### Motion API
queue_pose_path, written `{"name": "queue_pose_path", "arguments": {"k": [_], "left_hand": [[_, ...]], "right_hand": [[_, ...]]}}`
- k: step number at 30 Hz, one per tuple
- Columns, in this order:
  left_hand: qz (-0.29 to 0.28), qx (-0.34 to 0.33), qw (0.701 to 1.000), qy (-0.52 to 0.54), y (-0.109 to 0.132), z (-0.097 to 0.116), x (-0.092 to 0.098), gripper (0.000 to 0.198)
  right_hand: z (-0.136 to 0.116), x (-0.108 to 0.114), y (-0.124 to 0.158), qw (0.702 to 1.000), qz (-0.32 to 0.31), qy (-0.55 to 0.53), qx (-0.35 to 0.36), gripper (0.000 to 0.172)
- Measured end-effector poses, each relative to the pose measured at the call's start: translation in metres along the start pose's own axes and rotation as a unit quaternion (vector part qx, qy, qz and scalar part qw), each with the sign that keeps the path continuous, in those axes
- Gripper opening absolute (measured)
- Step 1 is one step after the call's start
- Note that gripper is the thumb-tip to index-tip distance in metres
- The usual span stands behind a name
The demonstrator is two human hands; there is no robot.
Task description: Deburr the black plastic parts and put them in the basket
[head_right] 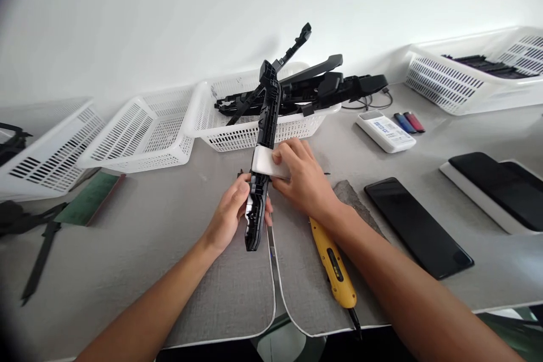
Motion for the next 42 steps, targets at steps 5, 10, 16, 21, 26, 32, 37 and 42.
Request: {"name": "queue_pose_path", "arguments": {"k": [5, 10, 16, 21, 26, 32, 37, 42], "left_hand": [[0.002, 0.020, 1.000, 0.004, -0.001, -0.001, 0.003, 0.051], [0.005, 0.010, 1.000, -0.014, -0.001, -0.002, 0.007, 0.046], [0.000, 0.022, 1.000, 0.010, -0.004, -0.009, 0.011, 0.042], [-0.012, 0.008, 0.994, 0.104, -0.004, -0.002, 0.014, 0.060], [0.041, -0.024, 0.984, 0.171, -0.005, 0.013, 0.016, 0.050], [0.054, -0.033, 0.988, 0.143, -0.007, 0.013, 0.017, 0.054], [0.039, 0.003, 0.991, 0.129, -0.009, 0.004, 0.016, 0.073], [0.017, 0.026, 0.990, 0.136, -0.008, 0.003, 0.014, 0.074]], "right_hand": [[0.014, -0.002, 0.001, 0.997, 0.000, 0.045, -0.062, 0.032], [0.002, -0.001, 0.001, 0.999, 0.016, 0.005, -0.028, 0.031], [0.015, -0.006, 0.002, 0.996, -0.011, 0.039, -0.077, 0.030], [0.021, -0.002, 0.000, 0.995, -0.036, 0.010, -0.096, 0.016], [-0.006, -0.011, 0.004, 0.980, -0.162, -0.108, -0.049, 0.032], [-0.008, -0.024, 0.010, 0.987, -0.158, -0.029, -0.029, 0.029], [-0.008, -0.029, 0.011, 0.986, -0.160, 0.041, 0.003, 0.015], [-0.011, -0.027, 0.011, 0.986, -0.157, 0.053, 0.025, 0.015]]}}
Point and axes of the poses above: each hand's wrist, its own y-axis away from the middle knuckle, its own x-axis out of the back of the hand, z = x × y, the point moved 4 cm from there along -y, towards the middle knuckle, and after that the axes turned 14 degrees about y, right-handed, at the moved point
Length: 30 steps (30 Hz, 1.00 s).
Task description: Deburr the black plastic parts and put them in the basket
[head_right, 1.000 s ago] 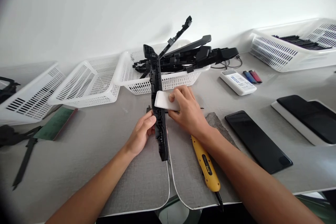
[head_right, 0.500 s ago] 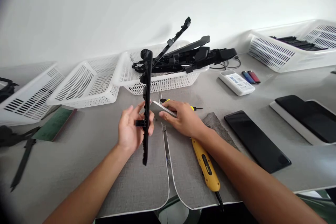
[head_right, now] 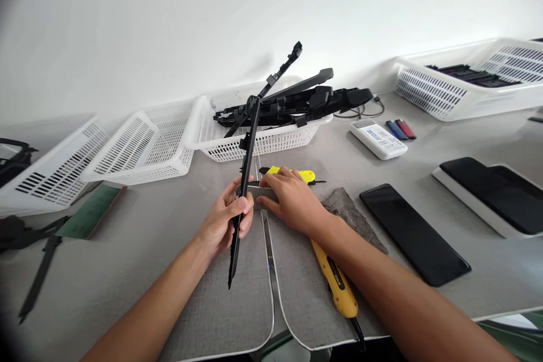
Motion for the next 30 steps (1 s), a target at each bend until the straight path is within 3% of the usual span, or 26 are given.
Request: {"name": "queue_pose_path", "arguments": {"k": [5, 15, 18, 24, 27, 30], "left_hand": [[-0.013, 0.010, 1.000, -0.008, 0.002, 0.004, 0.001, 0.057], [0.015, -0.023, 0.999, -0.044, 0.003, -0.002, -0.002, 0.052], [0.019, -0.027, 0.998, -0.050, 0.003, -0.002, -0.001, 0.048], [0.027, -0.030, 0.997, -0.072, 0.001, -0.003, 0.003, 0.043], [0.027, -0.038, 0.995, -0.084, 0.001, -0.004, 0.003, 0.041], [0.032, -0.048, 0.994, -0.088, 0.001, -0.003, 0.002, 0.040]], "right_hand": [[-0.001, 0.001, 0.000, 1.000, -0.002, 0.015, 0.011, 0.014], [-0.008, 0.001, 0.002, 0.997, -0.034, -0.008, 0.070, 0.027], [-0.008, 0.003, 0.002, 0.998, -0.018, -0.022, 0.063, 0.022], [0.009, 0.020, -0.004, 0.997, 0.059, -0.027, -0.033, 0.022], [0.024, 0.035, 0.000, 0.992, -0.007, 0.037, -0.122, 0.024], [0.027, 0.050, 0.030, 0.978, -0.085, 0.106, -0.161, 0.040]]}}
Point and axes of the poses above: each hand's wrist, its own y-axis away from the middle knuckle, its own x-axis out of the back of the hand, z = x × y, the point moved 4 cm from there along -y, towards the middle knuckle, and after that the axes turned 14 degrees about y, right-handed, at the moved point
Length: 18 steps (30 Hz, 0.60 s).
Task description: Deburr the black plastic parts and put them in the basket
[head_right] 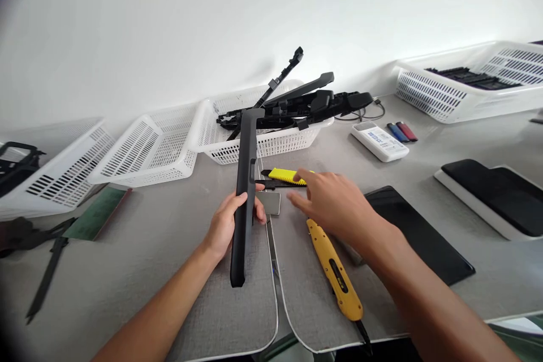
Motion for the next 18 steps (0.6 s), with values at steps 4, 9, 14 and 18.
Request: {"name": "queue_pose_path", "arguments": {"k": [4, 9, 14, 18], "left_hand": [[-0.001, -0.002, 1.000, 0.003, 0.001, -0.001, -0.001, 0.039], [-0.007, -0.019, 1.000, 0.016, 0.001, -0.004, -0.003, 0.045], [0.011, -0.006, 1.000, 0.023, 0.003, -0.008, -0.004, 0.070], [0.020, -0.028, 0.999, 0.035, 0.005, -0.006, -0.003, 0.087]], "right_hand": [[0.008, -0.011, 0.077, 0.998, -0.025, 0.060, -0.005, 0.067], [0.005, -0.048, 0.154, 0.987, -0.095, -0.099, -0.082, 0.081], [-0.020, -0.061, 0.169, 0.913, -0.060, -0.391, -0.103, 0.083], [-0.040, -0.065, 0.163, 0.872, -0.100, -0.477, -0.041, 0.095]]}}
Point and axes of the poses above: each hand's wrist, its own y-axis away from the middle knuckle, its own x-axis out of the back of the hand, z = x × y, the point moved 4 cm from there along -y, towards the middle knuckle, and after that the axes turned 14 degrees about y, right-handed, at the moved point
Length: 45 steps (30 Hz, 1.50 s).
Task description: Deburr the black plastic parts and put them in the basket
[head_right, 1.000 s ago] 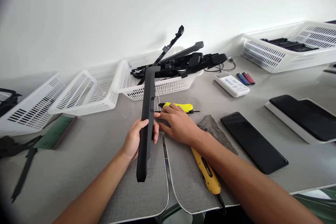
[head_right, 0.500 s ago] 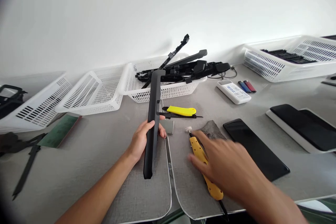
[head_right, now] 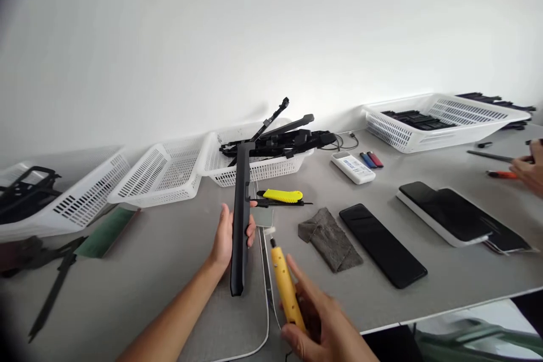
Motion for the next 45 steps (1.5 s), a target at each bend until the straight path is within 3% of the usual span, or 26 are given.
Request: {"name": "queue_pose_path", "arguments": {"k": [6, 10, 13, 17, 20, 25, 29, 34, 37, 41, 45], "left_hand": [[0.008, -0.015, 1.000, 0.020, 0.000, 0.001, 0.004, 0.094], [0.006, -0.025, 1.000, 0.005, 0.001, 0.000, 0.006, 0.095], [0.010, -0.016, 1.000, -0.003, 0.002, -0.003, 0.006, 0.093], [0.048, -0.038, 0.998, -0.015, 0.002, -0.002, 0.010, 0.086], [0.074, -0.077, 0.994, -0.034, 0.001, 0.001, 0.013, 0.077], [0.037, -0.054, 0.996, -0.054, 0.003, 0.000, 0.007, 0.074], [0.043, -0.054, 0.994, -0.083, 0.008, 0.000, 0.004, 0.072], [0.078, -0.030, 0.993, -0.079, 0.008, -0.004, 0.011, 0.081], [0.072, -0.015, 0.994, -0.075, 0.007, -0.007, 0.011, 0.081], [0.053, -0.060, 0.992, -0.099, 0.008, -0.002, 0.006, 0.069], [0.032, -0.034, 0.993, -0.110, 0.007, -0.005, 0.003, 0.070]], "right_hand": [[-0.012, -0.007, -0.008, 0.991, -0.056, 0.065, 0.099, 0.074], [-0.016, -0.016, -0.020, 0.987, -0.074, 0.106, 0.100, 0.080], [-0.020, -0.018, -0.031, 0.986, -0.021, 0.150, 0.074, 0.092], [-0.026, -0.014, -0.039, 0.985, 0.051, 0.154, 0.064, 0.092], [-0.024, -0.017, -0.042, 0.985, 0.033, 0.145, 0.081, 0.093], [-0.022, -0.024, -0.049, 0.978, 0.002, 0.192, 0.074, 0.090], [-0.037, -0.023, -0.057, 0.977, 0.047, 0.202, 0.039, 0.088], [-0.057, -0.022, -0.070, 0.981, 0.102, 0.155, 0.059, 0.083], [-0.067, -0.017, -0.082, 0.982, 0.124, 0.121, 0.071, 0.079], [-0.077, -0.003, -0.102, 0.983, 0.141, 0.092, 0.074, 0.079], [-0.083, 0.012, -0.118, 0.979, 0.171, 0.099, 0.058, 0.078]]}}
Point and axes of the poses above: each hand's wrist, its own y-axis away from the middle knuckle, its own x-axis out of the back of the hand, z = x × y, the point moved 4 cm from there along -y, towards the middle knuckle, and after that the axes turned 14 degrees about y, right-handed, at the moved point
